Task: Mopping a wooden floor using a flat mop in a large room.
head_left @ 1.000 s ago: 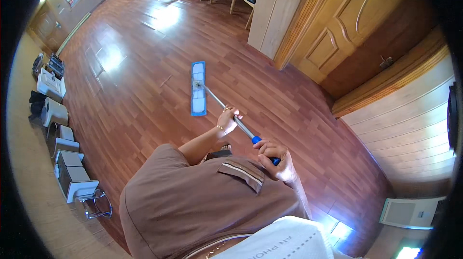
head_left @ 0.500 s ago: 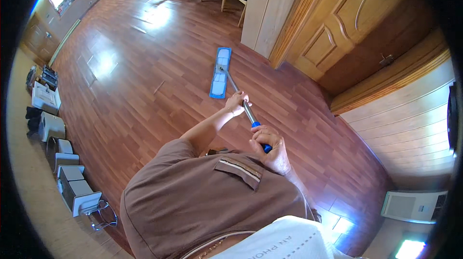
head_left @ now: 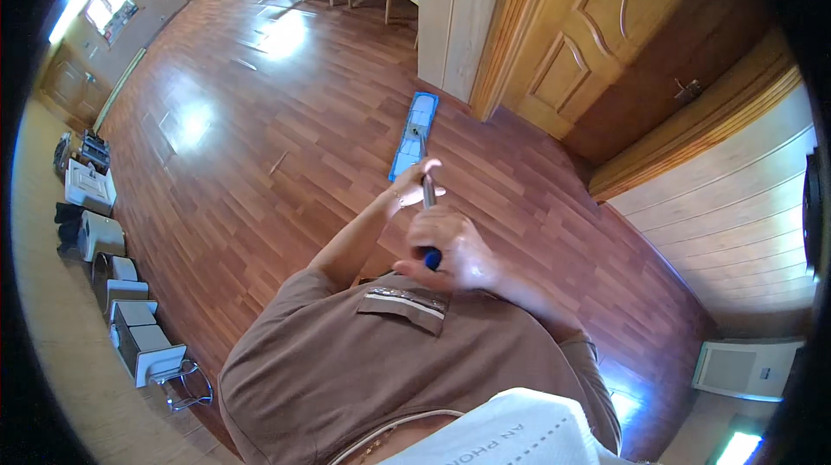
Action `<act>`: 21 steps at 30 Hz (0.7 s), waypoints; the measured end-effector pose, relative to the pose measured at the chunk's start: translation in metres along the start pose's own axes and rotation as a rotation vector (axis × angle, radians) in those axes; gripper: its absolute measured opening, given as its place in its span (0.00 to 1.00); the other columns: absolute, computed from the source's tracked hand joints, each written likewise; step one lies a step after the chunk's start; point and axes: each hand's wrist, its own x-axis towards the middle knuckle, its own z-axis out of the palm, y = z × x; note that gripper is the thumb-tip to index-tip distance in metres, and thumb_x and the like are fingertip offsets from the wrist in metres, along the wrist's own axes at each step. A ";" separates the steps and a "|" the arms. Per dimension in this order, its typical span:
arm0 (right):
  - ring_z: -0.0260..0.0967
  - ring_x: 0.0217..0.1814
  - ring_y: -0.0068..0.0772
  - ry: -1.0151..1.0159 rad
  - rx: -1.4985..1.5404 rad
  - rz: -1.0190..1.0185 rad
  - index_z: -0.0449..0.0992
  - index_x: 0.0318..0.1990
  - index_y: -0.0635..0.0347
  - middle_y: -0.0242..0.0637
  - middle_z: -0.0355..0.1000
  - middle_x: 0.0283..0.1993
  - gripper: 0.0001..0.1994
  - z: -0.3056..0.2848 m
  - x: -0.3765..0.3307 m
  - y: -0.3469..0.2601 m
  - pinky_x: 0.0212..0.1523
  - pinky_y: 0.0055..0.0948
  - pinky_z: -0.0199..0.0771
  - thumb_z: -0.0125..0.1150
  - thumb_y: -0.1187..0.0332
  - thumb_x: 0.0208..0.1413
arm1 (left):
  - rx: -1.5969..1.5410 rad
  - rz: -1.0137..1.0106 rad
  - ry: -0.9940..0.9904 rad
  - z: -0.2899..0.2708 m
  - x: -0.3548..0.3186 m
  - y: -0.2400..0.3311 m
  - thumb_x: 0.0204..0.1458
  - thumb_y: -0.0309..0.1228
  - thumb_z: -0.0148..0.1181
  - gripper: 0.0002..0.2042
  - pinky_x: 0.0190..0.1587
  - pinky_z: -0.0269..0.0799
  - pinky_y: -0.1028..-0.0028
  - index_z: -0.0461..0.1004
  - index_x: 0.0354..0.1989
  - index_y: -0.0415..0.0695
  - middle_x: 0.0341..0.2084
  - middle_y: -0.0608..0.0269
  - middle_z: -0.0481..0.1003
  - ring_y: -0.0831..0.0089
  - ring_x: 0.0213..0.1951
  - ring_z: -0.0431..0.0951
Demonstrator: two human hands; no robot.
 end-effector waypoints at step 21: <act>0.71 0.32 0.50 -0.508 0.137 0.066 0.72 0.27 0.59 0.45 0.71 0.27 0.11 0.113 0.058 0.185 0.32 0.43 0.68 0.65 0.62 0.44 | 0.330 -0.136 0.749 -0.118 -0.155 0.250 0.50 0.24 0.64 0.07 0.39 0.72 0.73 0.76 0.38 0.40 0.33 0.59 0.79 0.71 0.34 0.78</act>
